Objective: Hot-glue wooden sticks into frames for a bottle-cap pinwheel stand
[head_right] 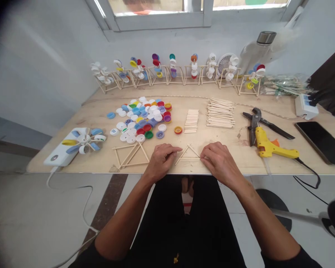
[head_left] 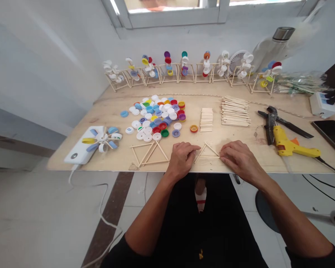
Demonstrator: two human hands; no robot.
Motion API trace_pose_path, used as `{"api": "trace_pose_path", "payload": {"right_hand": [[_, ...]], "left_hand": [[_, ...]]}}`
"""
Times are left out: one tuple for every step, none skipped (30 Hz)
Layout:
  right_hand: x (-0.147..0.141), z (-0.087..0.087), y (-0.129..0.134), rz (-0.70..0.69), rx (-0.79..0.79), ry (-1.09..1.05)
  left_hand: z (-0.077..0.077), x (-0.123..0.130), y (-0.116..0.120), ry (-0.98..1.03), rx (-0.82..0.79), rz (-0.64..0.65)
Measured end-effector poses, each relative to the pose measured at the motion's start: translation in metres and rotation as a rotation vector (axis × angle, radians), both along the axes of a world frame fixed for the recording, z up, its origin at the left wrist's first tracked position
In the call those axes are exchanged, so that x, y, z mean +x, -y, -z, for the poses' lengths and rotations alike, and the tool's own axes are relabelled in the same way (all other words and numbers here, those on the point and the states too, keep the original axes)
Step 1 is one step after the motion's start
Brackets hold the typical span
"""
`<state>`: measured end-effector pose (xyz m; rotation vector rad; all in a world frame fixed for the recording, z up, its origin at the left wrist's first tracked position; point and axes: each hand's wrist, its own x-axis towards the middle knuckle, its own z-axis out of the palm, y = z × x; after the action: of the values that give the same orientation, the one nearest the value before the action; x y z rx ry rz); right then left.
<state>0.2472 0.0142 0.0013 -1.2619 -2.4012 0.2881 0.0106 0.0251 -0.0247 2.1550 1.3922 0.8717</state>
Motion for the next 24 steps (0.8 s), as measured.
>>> {"api": "trace_pose_path", "payload": {"right_hand": [[-0.0008, -0.0002, 0.0000, -0.004, 0.004, 0.002], [-0.0017, -0.0003, 0.0001, -0.008, 0.008, 0.003], [-0.0025, -0.0003, 0.0001, -0.013, 0.008, 0.005], [-0.0033, -0.0001, 0.0002, -0.017, 0.008, 0.008], [-0.0042, 0.0001, 0.0002, -0.020, 0.007, 0.009], [-0.0050, 0.0003, 0.0002, -0.022, 0.008, 0.010], [-0.0058, 0.0007, 0.0002, -0.025, 0.007, 0.012], [-0.0065, 0.0010, 0.0001, -0.026, 0.009, 0.011], [-0.0071, 0.0015, 0.0001, -0.028, 0.009, 0.011], [-0.0076, 0.0020, 0.0000, -0.030, 0.010, 0.011], [-0.0079, 0.0027, 0.0000, -0.033, 0.011, 0.013], [-0.0081, 0.0034, -0.0001, -0.035, 0.015, 0.012], [-0.0082, 0.0041, -0.0003, -0.037, 0.019, 0.012], [-0.0084, 0.0049, -0.0004, -0.039, 0.025, 0.010], [-0.0085, 0.0055, -0.0006, -0.040, 0.031, 0.009], [-0.0087, 0.0060, -0.0008, -0.039, 0.038, 0.007], [-0.0088, 0.0062, -0.0010, -0.038, 0.041, 0.005], [-0.0089, 0.0063, -0.0010, -0.039, 0.044, 0.003], [-0.0087, 0.0061, -0.0010, -0.038, 0.043, 0.001], [-0.0082, 0.0057, -0.0009, -0.036, 0.040, -0.002], [-0.0072, 0.0053, -0.0006, -0.030, 0.033, -0.007], [-0.0057, 0.0050, -0.0002, -0.020, 0.027, -0.018], [-0.0037, 0.0048, 0.0003, -0.006, 0.020, -0.031], [-0.0012, 0.0048, 0.0010, 0.011, 0.015, -0.048]], "left_hand": [[-0.0001, 0.0000, 0.0001, 0.000, -0.001, 0.001], [-0.0004, 0.0000, 0.0002, -0.002, -0.002, 0.000], [-0.0009, 0.0001, 0.0003, -0.003, -0.003, -0.002], [-0.0014, 0.0002, 0.0004, -0.004, -0.004, -0.004], [-0.0020, 0.0003, 0.0005, -0.004, -0.004, -0.006], [-0.0026, 0.0005, 0.0005, -0.003, -0.004, -0.008], [-0.0030, 0.0006, 0.0005, -0.003, -0.003, -0.009], [-0.0032, 0.0006, 0.0005, -0.001, -0.001, -0.009], [-0.0033, 0.0007, 0.0005, 0.000, 0.002, -0.008], [-0.0031, 0.0007, 0.0004, 0.000, 0.004, -0.006], [-0.0029, 0.0008, 0.0003, 0.001, 0.005, -0.005], [-0.0026, 0.0009, 0.0002, 0.000, 0.006, -0.003], [-0.0023, 0.0009, 0.0002, 0.001, 0.005, -0.002], [-0.0022, 0.0010, 0.0001, 0.001, 0.004, -0.003], [-0.0021, 0.0011, 0.0001, 0.002, 0.003, -0.003], [-0.0021, 0.0012, 0.0001, 0.002, 0.001, -0.003], [-0.0023, 0.0013, 0.0002, 0.001, -0.001, -0.004], [-0.0026, 0.0013, 0.0002, -0.001, -0.003, -0.005], [-0.0028, 0.0013, 0.0003, -0.003, -0.004, -0.005], [-0.0030, 0.0013, 0.0003, -0.005, -0.005, -0.005], [-0.0031, 0.0012, 0.0004, -0.007, -0.005, -0.004], [-0.0031, 0.0012, 0.0004, -0.007, -0.005, -0.004], [-0.0029, 0.0011, 0.0003, -0.008, -0.004, -0.003], [-0.0025, 0.0010, 0.0002, -0.008, -0.003, -0.003]]}}
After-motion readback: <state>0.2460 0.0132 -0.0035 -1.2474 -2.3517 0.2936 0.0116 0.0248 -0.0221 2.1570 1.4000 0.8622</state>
